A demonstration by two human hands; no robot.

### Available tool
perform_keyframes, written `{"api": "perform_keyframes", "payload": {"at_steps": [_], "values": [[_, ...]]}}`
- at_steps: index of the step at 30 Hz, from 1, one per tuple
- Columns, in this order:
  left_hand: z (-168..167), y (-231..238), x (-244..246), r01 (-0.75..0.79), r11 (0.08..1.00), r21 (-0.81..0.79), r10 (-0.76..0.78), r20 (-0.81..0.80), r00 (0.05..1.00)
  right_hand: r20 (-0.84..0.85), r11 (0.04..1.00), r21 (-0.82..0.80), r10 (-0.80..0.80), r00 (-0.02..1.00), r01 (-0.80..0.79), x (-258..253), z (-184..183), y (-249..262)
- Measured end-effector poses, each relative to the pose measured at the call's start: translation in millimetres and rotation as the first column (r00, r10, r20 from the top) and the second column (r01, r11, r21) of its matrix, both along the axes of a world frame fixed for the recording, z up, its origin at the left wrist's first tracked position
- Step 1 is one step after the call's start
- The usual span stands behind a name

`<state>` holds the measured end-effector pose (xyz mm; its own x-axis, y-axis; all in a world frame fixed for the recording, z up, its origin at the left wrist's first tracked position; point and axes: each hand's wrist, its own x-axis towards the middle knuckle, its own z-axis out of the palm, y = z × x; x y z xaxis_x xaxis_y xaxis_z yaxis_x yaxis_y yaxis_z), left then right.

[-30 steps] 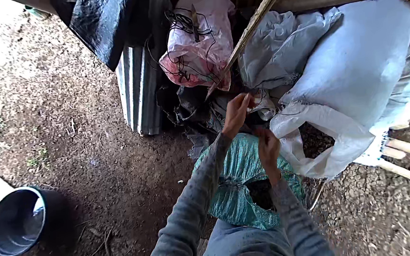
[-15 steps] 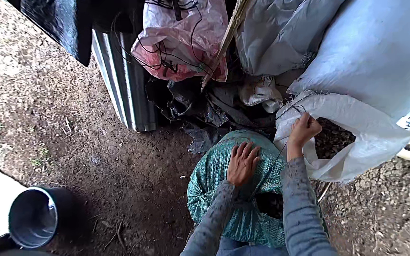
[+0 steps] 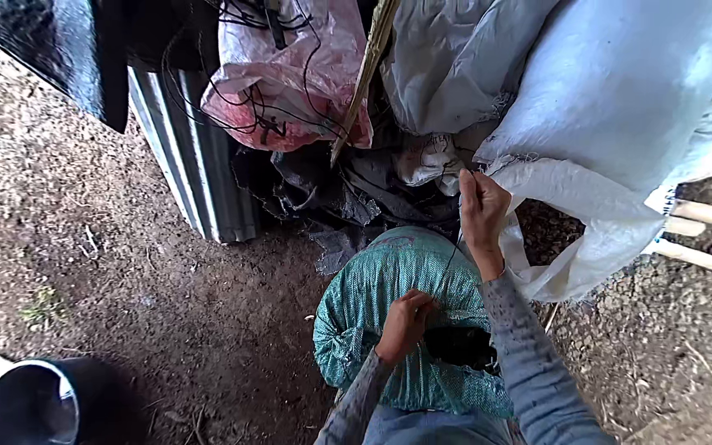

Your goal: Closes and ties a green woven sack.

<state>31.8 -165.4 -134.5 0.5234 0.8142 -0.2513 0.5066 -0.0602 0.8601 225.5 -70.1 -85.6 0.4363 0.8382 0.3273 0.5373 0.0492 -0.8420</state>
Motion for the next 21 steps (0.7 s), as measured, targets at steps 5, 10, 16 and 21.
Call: {"api": "perform_keyframes", "payload": {"at_steps": [5,10,16,21], "values": [[-1,5,-19,-0.180,0.936,-0.301,0.216,0.090,0.972,0.121,0.914,-0.391,0.168,0.978,-0.109,8,60,-88],[-10,-7,-31,-0.224,0.901,-0.373,0.324,0.233,0.917,-0.375,0.325,-0.869,0.061,0.925,-0.373,-54,6,-182],[-11,-18,-36,-0.176,0.923,-0.342,0.287,0.306,0.908,-0.156,0.450,-0.887,-0.069,0.985,-0.109,-83,-31,-177],[-15,-15,-19,-0.024,0.901,-0.433,0.186,0.337,0.923,-0.410,0.709,-0.699,-0.504,0.760,0.094,-95,-63,-226]]}}
